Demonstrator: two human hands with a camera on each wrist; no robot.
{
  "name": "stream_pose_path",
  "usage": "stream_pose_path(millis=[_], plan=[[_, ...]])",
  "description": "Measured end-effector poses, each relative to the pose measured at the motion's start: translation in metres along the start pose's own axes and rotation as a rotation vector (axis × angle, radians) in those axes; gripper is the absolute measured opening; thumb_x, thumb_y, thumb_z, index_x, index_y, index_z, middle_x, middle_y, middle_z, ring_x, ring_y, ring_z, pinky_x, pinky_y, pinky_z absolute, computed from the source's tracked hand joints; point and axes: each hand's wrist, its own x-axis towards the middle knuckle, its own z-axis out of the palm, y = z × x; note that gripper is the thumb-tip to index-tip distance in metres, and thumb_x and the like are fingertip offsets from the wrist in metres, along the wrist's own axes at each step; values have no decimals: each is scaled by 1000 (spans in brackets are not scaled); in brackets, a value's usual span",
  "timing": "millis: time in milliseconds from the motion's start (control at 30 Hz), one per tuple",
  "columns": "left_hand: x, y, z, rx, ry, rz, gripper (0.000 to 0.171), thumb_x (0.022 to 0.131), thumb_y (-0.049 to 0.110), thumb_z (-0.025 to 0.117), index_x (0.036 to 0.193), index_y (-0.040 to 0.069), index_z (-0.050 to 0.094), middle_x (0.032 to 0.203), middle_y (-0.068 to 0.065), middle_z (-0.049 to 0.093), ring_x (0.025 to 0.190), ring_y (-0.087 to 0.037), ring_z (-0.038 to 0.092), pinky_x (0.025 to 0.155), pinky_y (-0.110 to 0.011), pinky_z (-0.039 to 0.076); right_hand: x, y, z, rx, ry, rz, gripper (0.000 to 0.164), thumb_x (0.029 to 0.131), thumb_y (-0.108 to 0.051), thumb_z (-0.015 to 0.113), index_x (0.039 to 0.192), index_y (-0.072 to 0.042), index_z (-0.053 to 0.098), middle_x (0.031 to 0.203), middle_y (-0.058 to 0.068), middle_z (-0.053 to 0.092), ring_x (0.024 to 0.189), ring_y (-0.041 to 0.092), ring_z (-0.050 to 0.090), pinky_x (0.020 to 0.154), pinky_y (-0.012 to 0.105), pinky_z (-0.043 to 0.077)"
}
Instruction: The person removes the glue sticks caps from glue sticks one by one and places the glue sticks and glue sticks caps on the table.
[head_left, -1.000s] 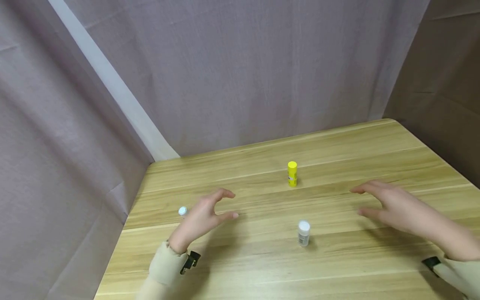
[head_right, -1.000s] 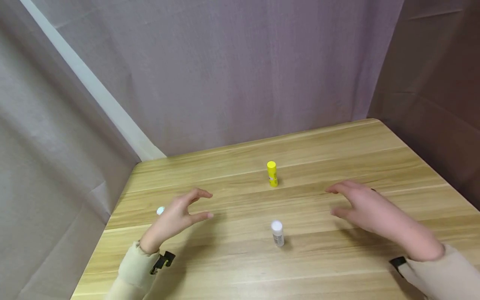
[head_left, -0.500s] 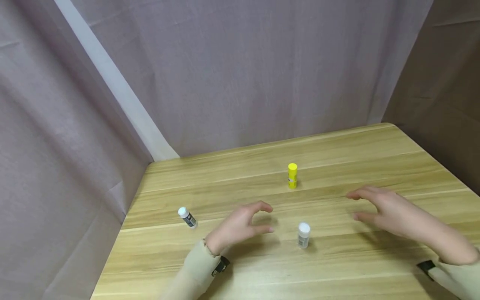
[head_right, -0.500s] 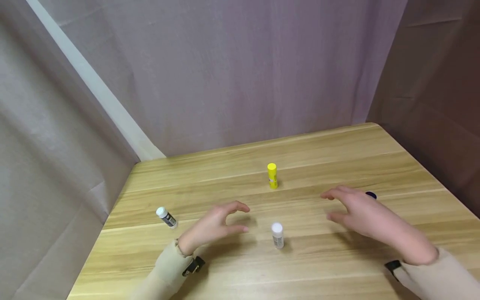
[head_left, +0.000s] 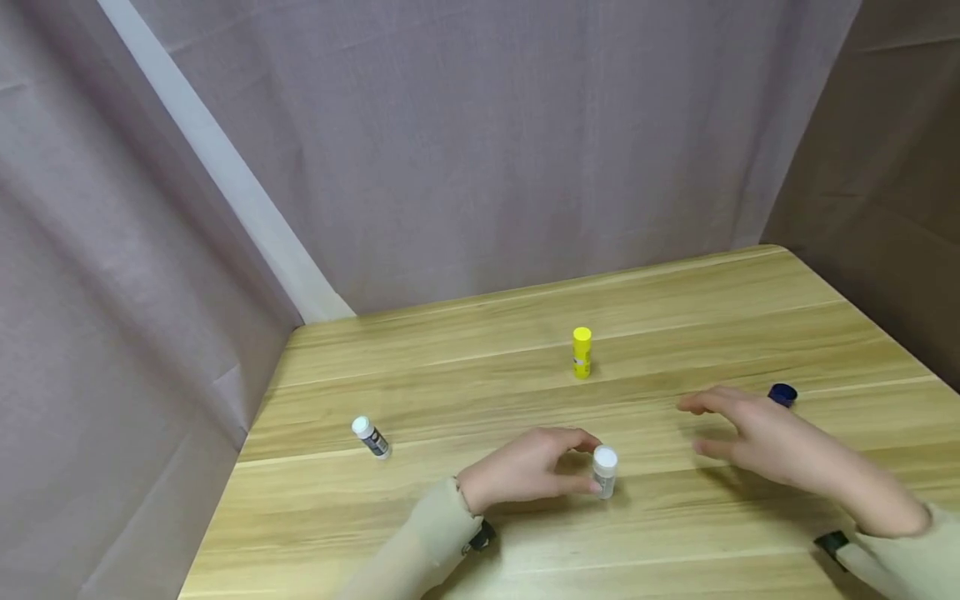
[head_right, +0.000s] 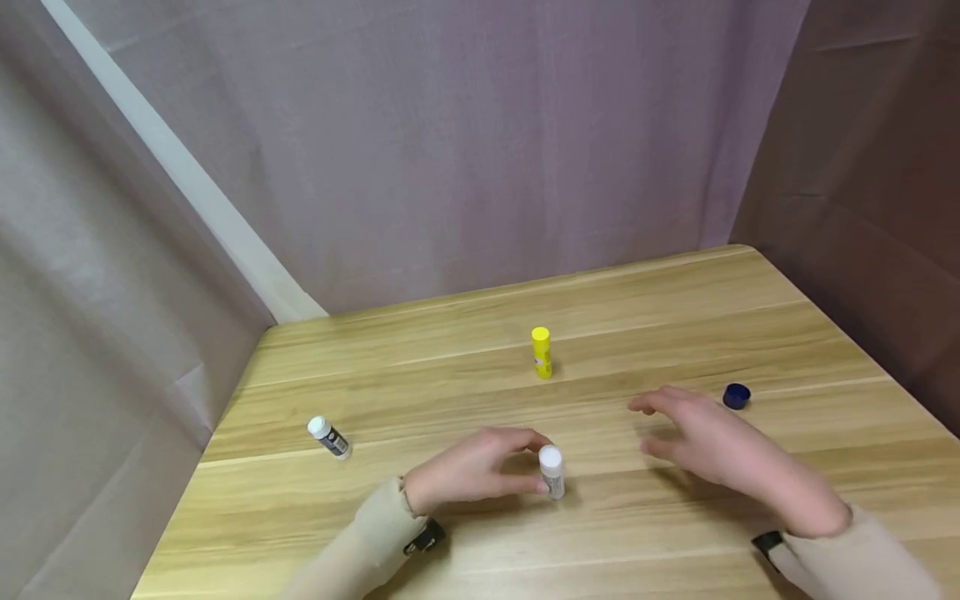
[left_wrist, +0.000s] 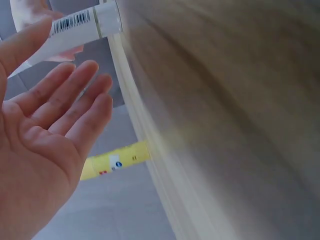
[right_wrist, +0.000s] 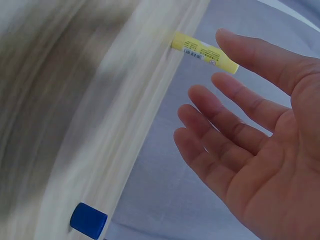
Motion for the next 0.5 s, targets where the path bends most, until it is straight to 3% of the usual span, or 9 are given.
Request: stream_pose_path(millis=[333,500], plan=[[10,7,5,-40,-54,60,30,95,36,71,116,15,65,107,14,67,99,6,59,91,-8,43,1,-1,6,-7,5,-6,49,85,-23,82,127,-4,65,121,15,67,112,40,62,88,59,52],[13,10,9,-64,-75,71,28,96,34,70,115,15,63,102,16,63,92,8,57,88,-7,43,1,-1,8,-18,21,-15,48,84,-22,83,125,-5,66,118,12,68,108,38,64,86,58,53]])
